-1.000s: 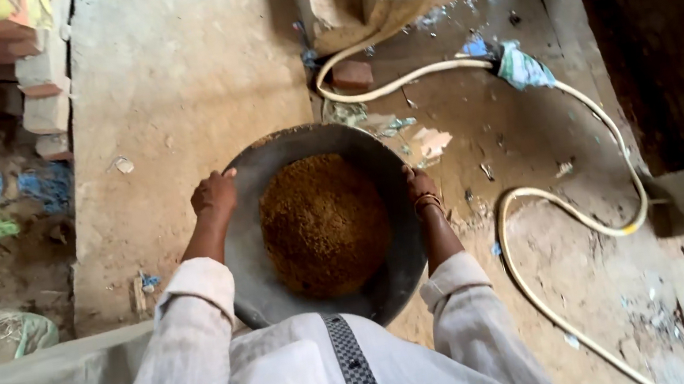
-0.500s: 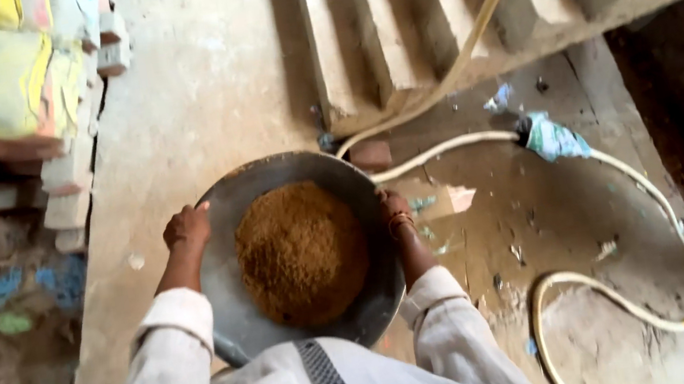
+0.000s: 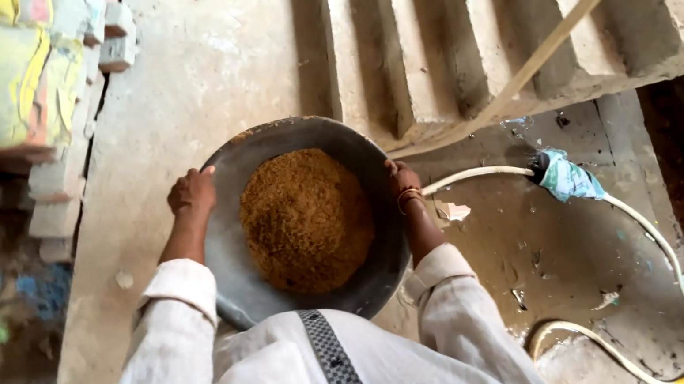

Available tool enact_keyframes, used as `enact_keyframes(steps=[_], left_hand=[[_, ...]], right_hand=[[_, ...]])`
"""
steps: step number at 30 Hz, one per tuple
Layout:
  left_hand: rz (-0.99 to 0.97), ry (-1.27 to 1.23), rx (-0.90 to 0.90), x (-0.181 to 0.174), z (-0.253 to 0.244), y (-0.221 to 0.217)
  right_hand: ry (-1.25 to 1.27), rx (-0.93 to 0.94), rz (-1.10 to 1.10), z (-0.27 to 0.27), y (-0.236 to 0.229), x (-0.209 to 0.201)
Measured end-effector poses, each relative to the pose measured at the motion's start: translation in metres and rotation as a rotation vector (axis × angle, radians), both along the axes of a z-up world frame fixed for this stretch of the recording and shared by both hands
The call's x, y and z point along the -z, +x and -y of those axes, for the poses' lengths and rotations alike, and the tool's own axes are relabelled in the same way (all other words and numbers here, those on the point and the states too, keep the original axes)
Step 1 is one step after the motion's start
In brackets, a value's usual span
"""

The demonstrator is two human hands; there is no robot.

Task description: The person carries a large metal basin to a sand pile, shovels sand into it using a long-handled shovel, then carries the filled basin up a staircase and empties it. The person then carries the empty basin back down and shovels more sand into it.

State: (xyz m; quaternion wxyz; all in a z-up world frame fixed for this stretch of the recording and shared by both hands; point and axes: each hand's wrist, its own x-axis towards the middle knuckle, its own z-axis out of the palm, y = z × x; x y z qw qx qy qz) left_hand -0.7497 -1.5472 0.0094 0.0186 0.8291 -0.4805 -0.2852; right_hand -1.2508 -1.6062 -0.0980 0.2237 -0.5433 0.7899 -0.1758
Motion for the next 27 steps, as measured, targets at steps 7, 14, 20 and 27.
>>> enact_keyframes(steps=[7,14,20,27], left_hand=[[0.021,-0.126,0.111,0.057,0.139,0.001],[-0.12,0.02,0.173,0.034,0.223,-0.011],[-0.035,-0.068,0.297,0.037,0.307,-0.041],[-0.063,-0.056,0.398,0.054,0.43,-0.102]], right_hand=[[0.052,0.081,-0.051,0.081,0.002,-0.04],[0.056,0.189,-0.078,0.123,-0.012,-0.044],[0.036,0.312,-0.099,0.155,-0.03,-0.048],[-0.027,0.401,0.001,0.195,-0.07,-0.006]])
